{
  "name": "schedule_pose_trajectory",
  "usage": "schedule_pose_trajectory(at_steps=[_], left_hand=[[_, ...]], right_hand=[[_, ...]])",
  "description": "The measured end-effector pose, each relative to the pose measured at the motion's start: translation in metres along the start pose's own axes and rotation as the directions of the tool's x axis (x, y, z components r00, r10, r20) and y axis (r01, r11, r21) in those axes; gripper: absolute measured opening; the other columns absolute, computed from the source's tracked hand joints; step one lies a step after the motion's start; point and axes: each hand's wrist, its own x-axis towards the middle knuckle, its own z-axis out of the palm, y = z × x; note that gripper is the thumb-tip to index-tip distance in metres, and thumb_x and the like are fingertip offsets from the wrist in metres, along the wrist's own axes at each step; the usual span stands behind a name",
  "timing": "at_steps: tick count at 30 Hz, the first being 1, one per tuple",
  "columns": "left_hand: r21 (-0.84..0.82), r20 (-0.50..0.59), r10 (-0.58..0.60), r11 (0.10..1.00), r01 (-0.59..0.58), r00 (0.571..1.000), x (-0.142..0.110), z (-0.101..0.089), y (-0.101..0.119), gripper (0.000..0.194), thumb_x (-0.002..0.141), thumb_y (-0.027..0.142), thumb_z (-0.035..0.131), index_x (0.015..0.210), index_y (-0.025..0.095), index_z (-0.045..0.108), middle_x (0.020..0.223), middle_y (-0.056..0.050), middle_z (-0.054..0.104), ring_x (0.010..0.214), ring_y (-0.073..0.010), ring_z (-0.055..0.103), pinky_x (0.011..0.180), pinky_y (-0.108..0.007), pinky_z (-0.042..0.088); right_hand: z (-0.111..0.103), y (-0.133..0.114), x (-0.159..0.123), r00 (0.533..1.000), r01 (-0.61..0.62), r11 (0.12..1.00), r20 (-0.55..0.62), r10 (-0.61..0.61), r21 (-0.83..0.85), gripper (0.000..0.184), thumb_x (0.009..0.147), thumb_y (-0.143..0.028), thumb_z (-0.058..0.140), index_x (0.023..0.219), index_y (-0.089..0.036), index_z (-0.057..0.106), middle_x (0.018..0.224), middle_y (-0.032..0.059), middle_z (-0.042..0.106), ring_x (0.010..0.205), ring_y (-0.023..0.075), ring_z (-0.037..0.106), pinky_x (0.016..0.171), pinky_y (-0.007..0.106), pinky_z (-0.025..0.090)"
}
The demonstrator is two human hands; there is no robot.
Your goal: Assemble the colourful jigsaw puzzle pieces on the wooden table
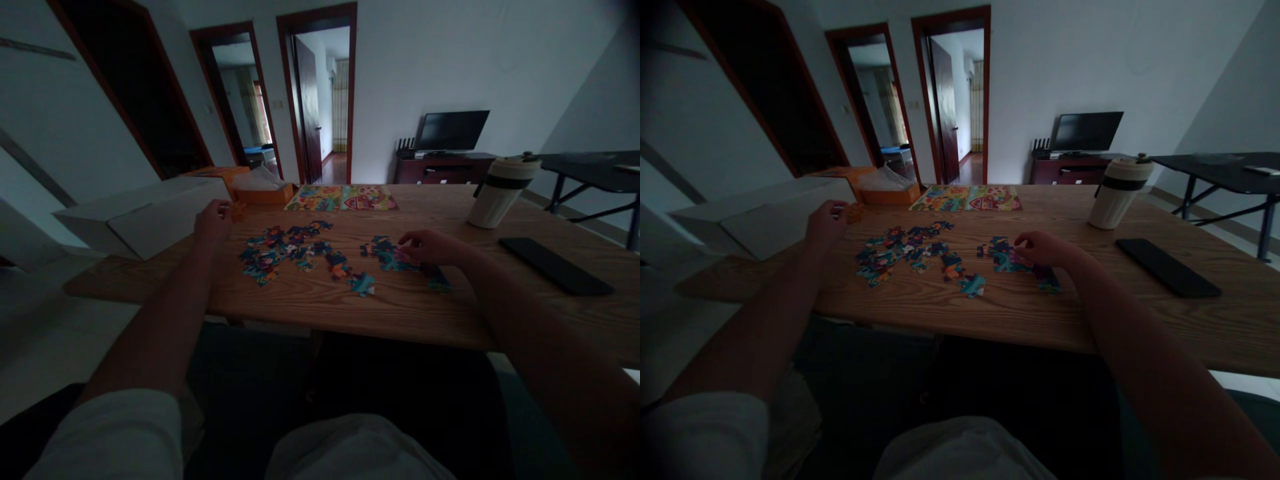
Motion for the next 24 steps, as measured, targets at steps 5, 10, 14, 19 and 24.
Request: schedule_pose_trajectory(at_steps=[5, 10, 14, 19, 24], left_hand=[[-0.214, 0.062, -0.193, 0.956, 0.202, 0.979, -0.013, 0.000, -0.029, 0.032, 0.094, 0.027, 0.055, 0.124, 0.019, 0.061, 0.107, -0.009, 0.075, 0.085, -0.0187, 0.073, 0.073, -0.028, 0.056], [-0.362, 0.016, -0.269, 0.896, 0.257, 0.963, -0.011, 0.008, -0.035, 0.032, 0.094, 0.021, 0.054, 0.126, 0.017, 0.059, 0.090, -0.006, 0.075, 0.070, -0.0156, 0.072, 0.061, -0.023, 0.054], [-0.280, 0.054, -0.197, 0.938, 0.204, 0.979, -0.011, 0.011, -0.032, 0.025, 0.092, 0.020, 0.059, 0.116, 0.018, 0.065, 0.081, -0.003, 0.073, 0.067, -0.0143, 0.069, 0.061, -0.022, 0.051], [-0.253, 0.078, -0.148, 0.954, 0.163, 0.986, -0.014, 0.012, -0.034, 0.027, 0.091, 0.020, 0.056, 0.116, 0.018, 0.065, 0.082, -0.002, 0.071, 0.069, -0.0150, 0.068, 0.063, -0.022, 0.051], [-0.255, 0.138, -0.108, 0.957, 0.141, 0.984, -0.015, 0.013, -0.032, 0.028, 0.090, 0.022, 0.055, 0.116, 0.017, 0.063, 0.086, -0.004, 0.073, 0.069, -0.0150, 0.069, 0.065, -0.023, 0.052]], right_hand=[[0.001, 0.000, 0.001, 1.000, -0.008, 1.000, -0.021, 0.008, -0.019, 0.037, 0.094, -0.045, 0.062, 0.120, -0.020, 0.068, 0.095, 0.0082, 0.078, 0.072, 0.0193, 0.072, 0.063, 0.028, 0.053], [0.000, -0.004, -0.001, 0.999, -0.031, 1.000, 0.014, 0.031, -0.003, 0.038, 0.096, -0.044, 0.060, 0.124, -0.018, 0.065, 0.094, 0.0091, 0.077, 0.069, 0.0186, 0.070, 0.061, 0.027, 0.052], [-0.001, -0.006, -0.002, 0.999, -0.026, 1.000, 0.020, 0.026, -0.007, 0.038, 0.095, -0.042, 0.061, 0.123, -0.017, 0.066, 0.094, 0.0105, 0.077, 0.072, 0.0201, 0.070, 0.064, 0.029, 0.053], [0.000, -0.003, -0.002, 1.000, -0.018, 1.000, 0.025, 0.018, 0.014, 0.035, 0.096, -0.039, 0.058, 0.122, -0.016, 0.065, 0.092, 0.0105, 0.076, 0.070, 0.0203, 0.070, 0.060, 0.029, 0.052], [0.001, -0.001, -0.001, 1.000, -0.007, 1.000, 0.015, 0.006, 0.030, 0.033, 0.096, -0.040, 0.058, 0.119, -0.017, 0.066, 0.091, 0.0103, 0.076, 0.069, 0.0204, 0.070, 0.059, 0.029, 0.052]])
